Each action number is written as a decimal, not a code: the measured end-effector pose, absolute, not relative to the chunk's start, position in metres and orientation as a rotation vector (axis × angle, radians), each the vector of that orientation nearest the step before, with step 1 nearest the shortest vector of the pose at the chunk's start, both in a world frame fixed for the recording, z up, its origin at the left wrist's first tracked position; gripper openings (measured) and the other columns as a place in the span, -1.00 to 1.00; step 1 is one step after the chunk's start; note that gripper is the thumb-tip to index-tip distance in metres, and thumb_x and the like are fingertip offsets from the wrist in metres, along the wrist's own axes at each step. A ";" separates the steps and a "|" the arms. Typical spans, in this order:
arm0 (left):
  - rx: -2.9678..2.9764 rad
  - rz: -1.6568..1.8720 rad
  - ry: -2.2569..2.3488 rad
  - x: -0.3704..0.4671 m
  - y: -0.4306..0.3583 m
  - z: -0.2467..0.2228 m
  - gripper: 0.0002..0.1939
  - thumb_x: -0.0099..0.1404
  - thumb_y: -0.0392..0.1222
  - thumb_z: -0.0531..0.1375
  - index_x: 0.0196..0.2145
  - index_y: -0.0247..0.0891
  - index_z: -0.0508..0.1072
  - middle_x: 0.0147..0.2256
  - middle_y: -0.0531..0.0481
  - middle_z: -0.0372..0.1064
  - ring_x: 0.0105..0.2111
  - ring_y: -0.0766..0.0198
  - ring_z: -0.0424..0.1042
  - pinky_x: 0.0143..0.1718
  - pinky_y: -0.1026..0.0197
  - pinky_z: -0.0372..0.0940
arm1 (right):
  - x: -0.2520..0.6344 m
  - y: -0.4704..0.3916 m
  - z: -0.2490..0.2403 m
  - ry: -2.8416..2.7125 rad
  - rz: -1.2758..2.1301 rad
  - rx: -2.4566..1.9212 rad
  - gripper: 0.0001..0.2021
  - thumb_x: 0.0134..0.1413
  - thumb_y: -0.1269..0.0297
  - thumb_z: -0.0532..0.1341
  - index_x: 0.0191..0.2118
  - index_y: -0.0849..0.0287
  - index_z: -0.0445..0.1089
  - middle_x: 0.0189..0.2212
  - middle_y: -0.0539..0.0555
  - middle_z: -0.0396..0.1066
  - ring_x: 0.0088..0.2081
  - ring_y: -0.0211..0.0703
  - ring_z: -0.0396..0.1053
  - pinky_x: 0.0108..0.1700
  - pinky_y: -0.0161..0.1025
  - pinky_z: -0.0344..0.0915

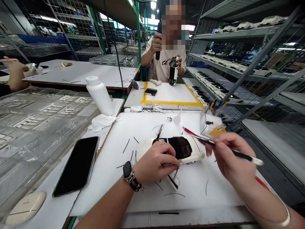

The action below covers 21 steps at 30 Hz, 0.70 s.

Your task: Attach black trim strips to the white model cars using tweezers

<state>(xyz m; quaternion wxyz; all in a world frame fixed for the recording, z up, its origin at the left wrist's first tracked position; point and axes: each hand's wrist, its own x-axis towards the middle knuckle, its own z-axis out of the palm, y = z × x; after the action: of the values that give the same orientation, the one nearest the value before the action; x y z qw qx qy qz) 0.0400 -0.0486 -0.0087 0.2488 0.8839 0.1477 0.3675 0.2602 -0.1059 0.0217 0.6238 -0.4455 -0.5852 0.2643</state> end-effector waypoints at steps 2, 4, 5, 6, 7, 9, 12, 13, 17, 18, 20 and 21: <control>2.349 1.007 0.404 0.039 -0.050 -0.006 -0.87 0.26 -0.30 0.18 -0.39 -0.23 0.55 -0.36 -0.05 0.36 -0.31 0.27 0.28 -0.18 0.16 0.22 | 0.272 -0.073 0.026 -1.625 0.363 -1.196 -0.91 0.15 0.25 0.23 -0.28 0.10 0.31 -0.47 -0.01 0.34 -0.47 -0.24 0.33 -0.43 -0.31 0.26; 2.298 1.014 0.410 0.037 -0.051 -0.003 -0.87 0.25 -0.31 0.19 -0.39 -0.24 0.55 -0.36 -0.05 0.36 -0.31 0.27 0.28 -0.18 0.16 0.22 | 0.280 -0.040 0.023 -1.919 0.285 -1.293 -0.92 0.16 0.26 0.20 -0.30 0.11 0.30 -0.46 -0.01 0.33 -0.45 -0.23 0.31 -0.40 -0.29 0.24; 2.277 1.017 0.412 0.037 -0.051 -0.002 -0.87 0.24 -0.31 0.19 -0.39 -0.24 0.55 -0.36 -0.06 0.36 -0.31 0.27 0.28 -0.18 0.16 0.22 | 0.282 -0.025 0.019 -2.019 0.288 -1.305 -0.92 0.16 0.26 0.19 -0.32 0.12 0.30 -0.48 -0.01 0.32 -0.46 -0.24 0.29 -0.41 -0.29 0.22; 2.261 1.017 0.411 0.037 -0.052 -0.001 -0.88 0.24 -0.31 0.20 -0.40 -0.25 0.55 -0.37 -0.06 0.36 -0.31 0.27 0.28 -0.18 0.17 0.22 | 0.283 -0.012 0.014 -2.099 0.302 -1.301 -0.92 0.15 0.26 0.18 -0.34 0.12 0.29 -0.49 -0.02 0.31 -0.47 -0.24 0.26 -0.41 -0.29 0.20; 2.248 1.019 0.410 0.037 -0.052 0.000 -0.88 0.24 -0.31 0.20 -0.40 -0.25 0.55 -0.37 -0.06 0.36 -0.31 0.27 0.28 -0.18 0.17 0.21 | 0.284 -0.001 0.009 -2.153 0.320 -1.294 -0.91 0.14 0.27 0.17 -0.36 0.13 0.28 -0.51 -0.02 0.29 -0.48 -0.24 0.24 -0.42 -0.29 0.18; 2.229 1.022 0.409 0.037 -0.053 0.001 -0.89 0.24 -0.30 0.21 -0.40 -0.26 0.55 -0.37 -0.05 0.36 -0.31 0.27 0.28 -0.19 0.16 0.21 | 0.284 0.015 -0.001 -2.241 0.330 -1.297 -0.89 0.14 0.27 0.14 -0.39 0.13 0.24 -0.53 -0.03 0.26 -0.51 -0.25 0.20 -0.44 -0.29 0.15; 2.211 1.005 0.404 0.037 -0.054 0.002 -0.91 0.23 -0.30 0.22 -0.40 -0.27 0.54 -0.35 -0.05 0.36 -0.31 0.28 0.28 -0.18 0.17 0.20 | 0.285 0.030 -0.012 -2.292 0.318 -1.324 -0.87 0.16 0.26 0.10 -0.40 0.13 0.18 -0.52 -0.02 0.25 -0.50 -0.23 0.18 -0.44 -0.28 0.12; 2.208 0.990 0.401 0.036 -0.055 0.002 -0.91 0.23 -0.30 0.22 -0.40 -0.27 0.54 -0.35 -0.05 0.37 -0.30 0.28 0.28 -0.17 0.17 0.19 | 0.286 0.033 -0.014 -2.296 0.312 -1.336 -0.86 0.16 0.26 0.09 -0.40 0.13 0.17 -0.51 -0.01 0.25 -0.49 -0.22 0.18 -0.43 -0.28 0.12; 2.208 0.952 0.405 0.034 -0.054 0.004 -0.92 0.23 -0.31 0.22 -0.38 -0.27 0.54 -0.32 -0.04 0.37 -0.28 0.28 0.28 -0.15 0.17 0.19 | 0.287 0.042 -0.019 -2.304 0.320 -1.380 -0.85 0.18 0.24 0.07 -0.39 0.12 0.14 -0.49 -0.01 0.27 -0.47 -0.21 0.19 -0.42 -0.27 0.12; 2.204 0.954 0.410 0.033 -0.053 0.004 -0.92 0.23 -0.32 0.22 -0.37 -0.27 0.54 -0.32 -0.04 0.37 -0.28 0.28 0.28 -0.15 0.17 0.19 | 0.287 0.043 -0.020 -2.304 0.328 -1.389 -0.85 0.18 0.24 0.07 -0.39 0.12 0.14 -0.49 -0.01 0.27 -0.47 -0.21 0.20 -0.42 -0.27 0.12; 2.193 0.957 0.423 0.032 -0.053 0.004 -0.91 0.24 -0.32 0.21 -0.38 -0.28 0.54 -0.33 -0.04 0.37 -0.28 0.29 0.28 -0.15 0.18 0.19 | 0.287 0.045 -0.022 -2.306 0.341 -1.405 -0.86 0.19 0.24 0.07 -0.38 0.12 0.13 -0.49 -0.01 0.28 -0.47 -0.20 0.22 -0.41 -0.27 0.13; 2.188 0.952 0.428 0.032 -0.053 0.004 -0.91 0.24 -0.32 0.21 -0.39 -0.28 0.53 -0.33 -0.04 0.37 -0.28 0.29 0.28 -0.14 0.18 0.19 | 0.287 0.046 -0.023 -2.307 0.344 -1.412 -0.86 0.19 0.24 0.07 -0.38 0.12 0.13 -0.48 0.00 0.28 -0.46 -0.20 0.22 -0.41 -0.27 0.14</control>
<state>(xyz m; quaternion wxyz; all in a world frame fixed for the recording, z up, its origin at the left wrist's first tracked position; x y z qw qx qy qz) 0.0318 -0.0527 0.0039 0.3510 0.8451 0.1654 0.3678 0.2873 0.0458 -0.0230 0.2059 -0.5067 -0.8280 0.1235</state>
